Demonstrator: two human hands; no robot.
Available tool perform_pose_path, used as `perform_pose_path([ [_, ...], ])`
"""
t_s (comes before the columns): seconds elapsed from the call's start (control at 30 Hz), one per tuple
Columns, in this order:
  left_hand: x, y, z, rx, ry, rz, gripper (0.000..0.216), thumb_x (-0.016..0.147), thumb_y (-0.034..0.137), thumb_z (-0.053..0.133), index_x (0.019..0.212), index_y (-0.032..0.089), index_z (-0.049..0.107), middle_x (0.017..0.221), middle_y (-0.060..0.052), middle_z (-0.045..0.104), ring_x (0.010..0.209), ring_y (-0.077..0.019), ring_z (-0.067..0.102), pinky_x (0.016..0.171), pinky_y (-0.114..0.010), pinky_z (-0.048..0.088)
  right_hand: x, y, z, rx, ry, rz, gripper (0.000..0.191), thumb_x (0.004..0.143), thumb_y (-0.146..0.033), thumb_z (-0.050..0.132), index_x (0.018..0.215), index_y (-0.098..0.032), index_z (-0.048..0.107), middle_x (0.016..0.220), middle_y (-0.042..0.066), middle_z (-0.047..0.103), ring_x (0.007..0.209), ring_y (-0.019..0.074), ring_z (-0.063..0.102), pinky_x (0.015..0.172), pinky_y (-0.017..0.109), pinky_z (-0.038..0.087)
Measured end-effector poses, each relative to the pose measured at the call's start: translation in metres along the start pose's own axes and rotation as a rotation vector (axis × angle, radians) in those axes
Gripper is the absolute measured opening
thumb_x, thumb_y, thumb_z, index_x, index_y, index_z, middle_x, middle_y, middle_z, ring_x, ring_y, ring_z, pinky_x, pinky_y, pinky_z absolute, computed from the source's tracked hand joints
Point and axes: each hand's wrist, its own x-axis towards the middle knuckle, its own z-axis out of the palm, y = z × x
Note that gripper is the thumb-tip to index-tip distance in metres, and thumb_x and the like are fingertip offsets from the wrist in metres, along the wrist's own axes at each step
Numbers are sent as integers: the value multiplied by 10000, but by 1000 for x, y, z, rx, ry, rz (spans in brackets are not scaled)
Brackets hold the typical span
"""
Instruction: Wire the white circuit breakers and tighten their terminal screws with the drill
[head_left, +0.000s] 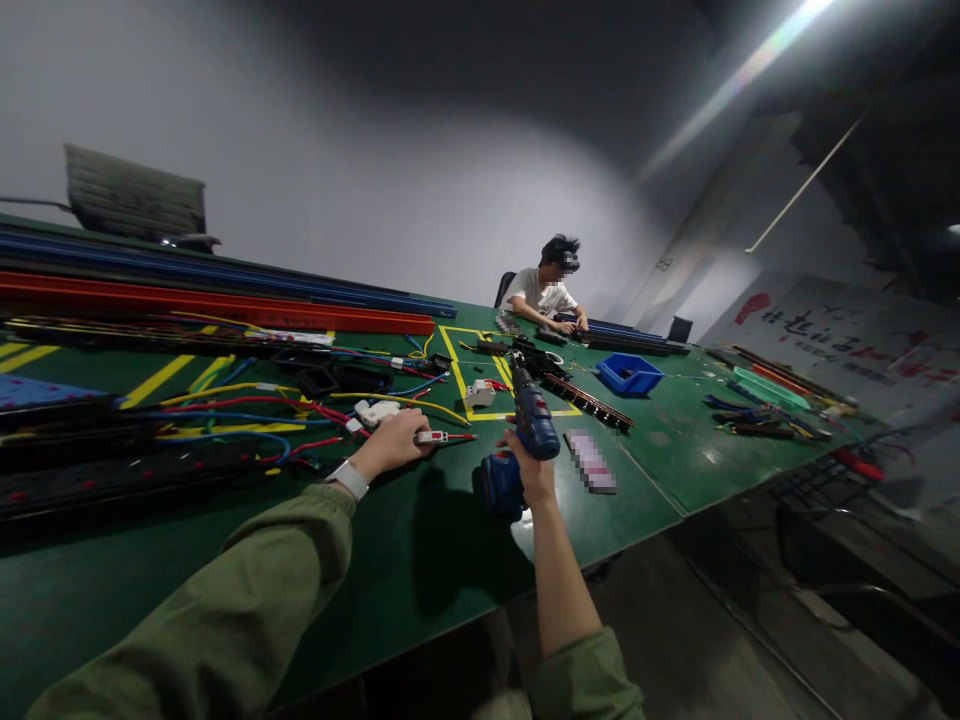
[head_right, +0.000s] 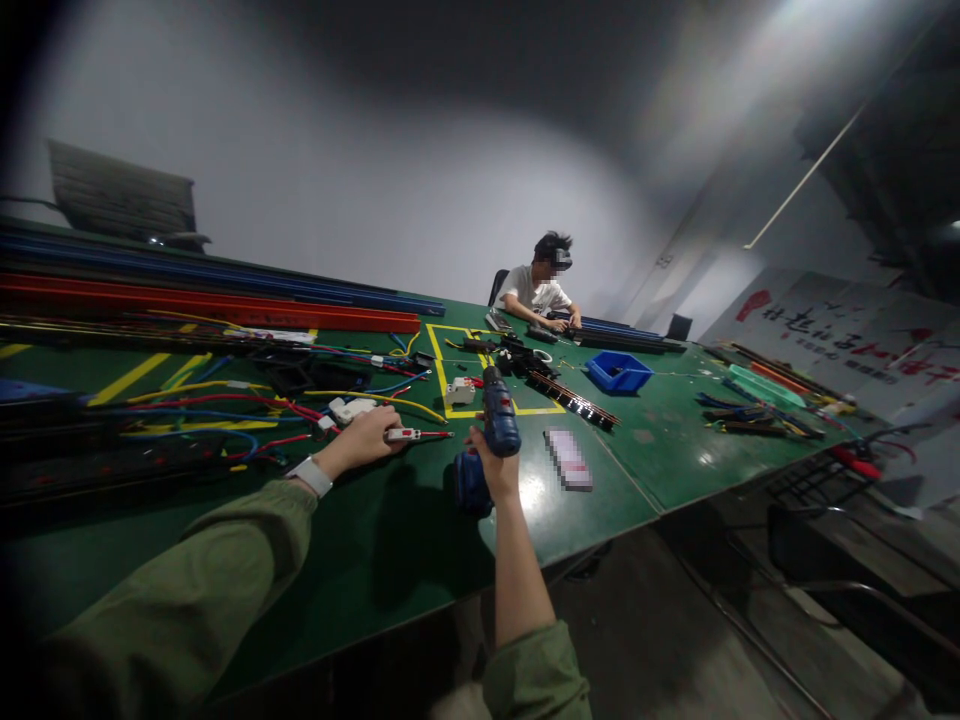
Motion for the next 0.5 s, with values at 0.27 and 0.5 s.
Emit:
perform_pose_path([
  [0.27,7,-2,-3,-81,-165,158,413,779,187,554,1187,227,602,1123,-69,611,962,-215,526,856,-311,403,0,-4,-1,-101,14,77,381,765,-482,660,995,-179,637,590,-14,585,525,147,557,586,280,471],
  [0.5,14,-2,-8,-79,-363,145,670,713,105,524,1345,324,553,1011,-46,622,892,-195,557,853,-274,435,-25,-21,2,-154,-16,111,357,773,-464,655,958,-160,623,605,-9,596,487,133,543,565,274,461],
])
